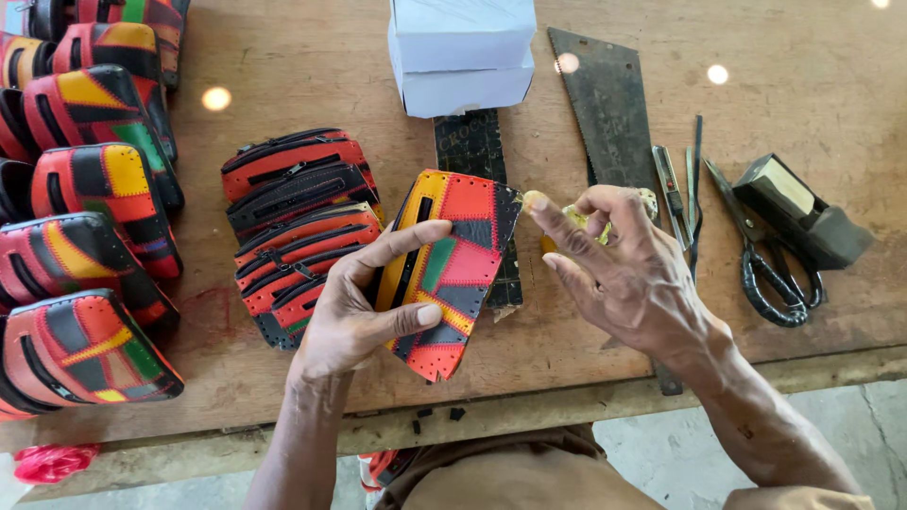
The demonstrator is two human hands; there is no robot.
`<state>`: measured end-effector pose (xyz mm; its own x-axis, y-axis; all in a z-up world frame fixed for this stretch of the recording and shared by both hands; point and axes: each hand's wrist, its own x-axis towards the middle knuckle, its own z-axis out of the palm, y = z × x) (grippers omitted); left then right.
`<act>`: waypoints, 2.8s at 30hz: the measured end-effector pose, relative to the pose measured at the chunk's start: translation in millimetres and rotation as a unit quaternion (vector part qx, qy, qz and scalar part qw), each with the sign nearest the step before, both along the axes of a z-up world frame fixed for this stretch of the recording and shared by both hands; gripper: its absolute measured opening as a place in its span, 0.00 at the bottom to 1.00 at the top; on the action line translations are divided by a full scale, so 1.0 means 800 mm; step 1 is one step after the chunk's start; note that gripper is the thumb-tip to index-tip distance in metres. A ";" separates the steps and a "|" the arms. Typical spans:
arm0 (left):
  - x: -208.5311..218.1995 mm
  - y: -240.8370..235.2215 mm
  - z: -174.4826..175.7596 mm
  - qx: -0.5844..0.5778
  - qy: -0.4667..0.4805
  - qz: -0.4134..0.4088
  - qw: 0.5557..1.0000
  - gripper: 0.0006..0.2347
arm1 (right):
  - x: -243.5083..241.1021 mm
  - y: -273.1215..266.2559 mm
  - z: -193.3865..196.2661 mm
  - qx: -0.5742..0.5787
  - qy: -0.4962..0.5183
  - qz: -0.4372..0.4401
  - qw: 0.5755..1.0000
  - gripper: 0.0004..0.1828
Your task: The person applies a yellow substance to the edges of colorful patterned pouches using a small brush. They handle each pouch one at a time, turning it to coat the edges, then place it back on the table. The process is repeated for multiple pouches.
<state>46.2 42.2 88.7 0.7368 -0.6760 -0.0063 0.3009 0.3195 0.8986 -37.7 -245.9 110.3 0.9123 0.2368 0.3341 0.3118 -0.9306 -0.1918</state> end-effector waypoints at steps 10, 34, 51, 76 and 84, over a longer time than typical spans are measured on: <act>0.004 0.000 0.010 0.046 -0.065 0.010 0.997 0.30 | -0.010 0.003 0.013 -0.011 0.353 -0.111 0.929 0.30; 0.014 -0.004 0.021 0.091 -0.098 0.015 0.991 0.31 | -0.015 0.033 0.024 0.092 0.090 0.214 0.968 0.44; 0.016 -0.005 0.033 0.103 -0.172 0.027 0.979 0.30 | -0.002 0.019 0.003 0.064 0.080 0.076 0.992 0.42; 0.014 0.001 0.036 0.087 -0.121 0.031 0.988 0.30 | -0.009 0.010 0.000 -0.053 -0.010 0.104 0.993 0.34; 0.013 -0.004 0.039 0.078 -0.155 0.024 0.985 0.30 | -0.001 0.005 -0.003 -0.046 -0.022 0.080 0.996 0.41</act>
